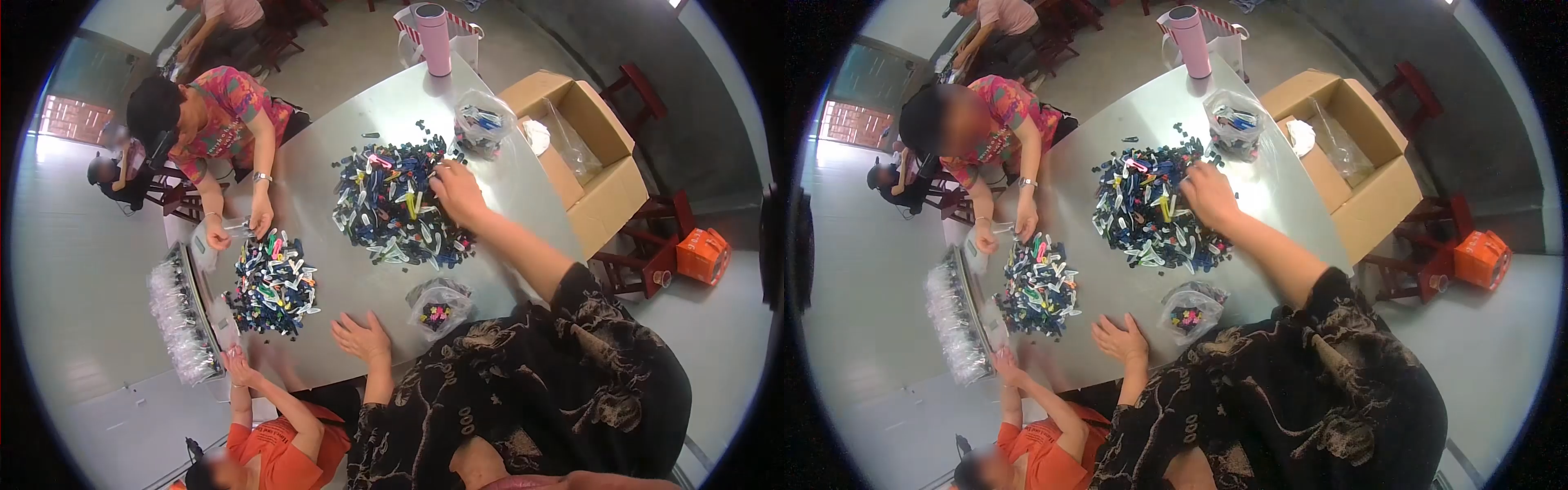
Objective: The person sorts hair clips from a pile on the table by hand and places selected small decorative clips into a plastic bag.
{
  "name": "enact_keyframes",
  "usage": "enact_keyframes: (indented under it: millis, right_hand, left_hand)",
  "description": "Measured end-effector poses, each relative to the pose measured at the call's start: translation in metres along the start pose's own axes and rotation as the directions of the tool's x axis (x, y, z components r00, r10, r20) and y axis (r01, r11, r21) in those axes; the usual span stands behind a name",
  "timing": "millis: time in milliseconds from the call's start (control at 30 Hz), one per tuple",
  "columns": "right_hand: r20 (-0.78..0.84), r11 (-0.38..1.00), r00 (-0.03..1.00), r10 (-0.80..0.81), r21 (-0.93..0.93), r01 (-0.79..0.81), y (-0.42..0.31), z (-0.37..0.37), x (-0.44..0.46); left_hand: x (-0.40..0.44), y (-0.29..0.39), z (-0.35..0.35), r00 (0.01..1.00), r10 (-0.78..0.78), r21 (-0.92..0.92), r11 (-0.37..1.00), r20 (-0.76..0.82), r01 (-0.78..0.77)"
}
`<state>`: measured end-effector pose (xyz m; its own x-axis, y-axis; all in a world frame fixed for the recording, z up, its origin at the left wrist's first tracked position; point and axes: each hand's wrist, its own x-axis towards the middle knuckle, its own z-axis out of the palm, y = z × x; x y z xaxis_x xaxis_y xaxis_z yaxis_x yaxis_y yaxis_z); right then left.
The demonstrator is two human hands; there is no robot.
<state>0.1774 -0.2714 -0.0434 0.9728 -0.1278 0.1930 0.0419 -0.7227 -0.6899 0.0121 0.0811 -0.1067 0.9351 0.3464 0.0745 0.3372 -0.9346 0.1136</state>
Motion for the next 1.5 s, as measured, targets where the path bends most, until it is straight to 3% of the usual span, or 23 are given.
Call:
enact_keyframes:
  millis: [67,200,267,333,367,467,533,600,667,700,733,800,833,867,933,1067,1100,1167,1200,1333,1433,1467,1500]
  right_hand:
    - [-0.151,0.987,0.988,-0.019,-0.16,-0.006,0.031,0.012,0.021]
    - [-0.252,0.927,0.964,-0.09,-0.374,-0.011,0.048,0.025,0.032]
    - [-0.219,0.931,0.975,-0.047,-0.362,-0.036,0.038,0.026,0.024]
    - [0.045,0.972,0.978,0.204,-0.126,-0.197,0.0,0.01,0.016]
    - [-0.014,0.965,0.995,0.095,-0.246,-0.096,-0.012,0.01,0.012]
    - [-0.053,0.983,0.999,-0.005,-0.182,-0.005,-0.014,0.01,0.045]
    - [0.04,0.982,0.997,0.064,-0.182,-0.056,0.002,0.018,0.082]
    - [-0.046,0.927,0.99,-0.13,-0.361,0.105,0.032,0.042,0.111]
    - [0.033,0.88,0.992,-0.122,-0.459,0.123,0.047,0.046,0.129]
    - [-0.057,0.868,0.973,-0.222,-0.466,0.17,0.047,0.045,0.129]
    - [-0.051,0.869,0.973,-0.223,-0.463,0.175,0.049,0.044,0.126]
    - [0.097,0.892,0.995,-0.023,-0.447,0.064,0.05,0.039,0.118]
    - [-0.029,0.895,0.996,-0.078,-0.443,0.057,0.05,0.044,0.108]
    - [-0.022,0.895,0.997,-0.078,-0.443,0.061,0.046,0.047,0.097]
    - [-0.151,0.933,0.988,-0.011,-0.356,-0.044,0.04,0.051,0.071]
    - [-0.085,0.964,0.964,0.252,-0.058,-0.258,0.003,0.045,0.044]
    - [0.004,0.96,0.96,0.281,-0.006,-0.281,-0.011,0.04,0.041]
    - [-0.031,0.979,0.979,0.203,0.025,-0.202,-0.031,0.047,0.024]
    - [-0.014,0.997,0.997,0.071,0.01,-0.071,-0.033,0.048,0.018]
    - [0.111,0.999,0.993,-0.026,-0.039,0.031,-0.063,0.03,-0.007]
    - [0.077,0.995,0.995,0.059,-0.087,-0.052,-0.041,0.001,-0.015]
    - [0.056,0.968,0.988,0.141,-0.216,-0.126,-0.015,-0.001,-0.013]
    - [-0.15,0.98,0.981,0.122,-0.138,-0.143,0.008,-0.011,-0.022]
  left_hand:
    - [0.001,0.002,-0.001,1.0,-0.009,0.017,1.0,0.001,0.009]
    - [0.001,0.0,0.001,1.0,-0.014,0.015,1.0,-0.017,0.014]
    - [0.0,0.002,-0.001,0.999,0.012,0.019,1.0,-0.03,-0.012]
    - [0.0,0.002,-0.001,1.0,0.005,0.019,1.0,-0.022,-0.005]
    - [0.001,0.002,-0.001,1.0,0.002,0.023,1.0,-0.012,-0.002]
    - [0.001,0.006,-0.006,1.0,-0.01,0.014,1.0,0.005,0.01]
    - [0.001,0.004,-0.003,1.0,-0.013,0.012,1.0,0.006,0.012]
    - [0.001,0.003,-0.003,1.0,-0.02,0.008,1.0,0.001,0.02]
    - [0.0,0.005,-0.005,1.0,-0.012,0.014,1.0,0.012,0.012]
    - [-0.001,0.005,-0.007,1.0,-0.02,0.019,1.0,0.014,0.019]
    - [0.0,0.006,-0.008,1.0,-0.018,0.006,1.0,0.015,0.018]
    - [0.002,0.008,-0.009,1.0,-0.021,-0.009,1.0,0.014,0.021]
    - [0.002,0.008,-0.009,1.0,-0.018,-0.001,1.0,0.017,0.018]
    - [0.001,0.008,-0.009,1.0,-0.015,0.009,1.0,0.025,0.015]
    - [0.002,0.006,-0.005,1.0,-0.005,0.008,1.0,0.013,0.005]
    - [0.002,0.005,-0.005,1.0,0.019,0.016,1.0,-0.016,-0.018]
    - [0.002,0.005,-0.005,0.999,0.031,0.013,0.999,-0.01,-0.031]
    - [0.002,0.006,-0.005,1.0,-0.015,0.027,1.0,0.018,0.015]
    - [0.002,0.007,-0.003,1.0,0.001,0.018,1.0,0.025,-0.002]
    - [0.001,0.004,-0.003,1.0,-0.007,0.026,1.0,0.017,0.006]
    - [0.001,0.002,-0.002,1.0,-0.016,0.031,0.999,0.024,0.015]
    - [0.002,0.002,-0.001,1.0,-0.016,0.044,0.999,0.022,0.015]
    - [0.002,0.004,-0.001,0.999,-0.023,0.041,0.999,0.023,0.022]
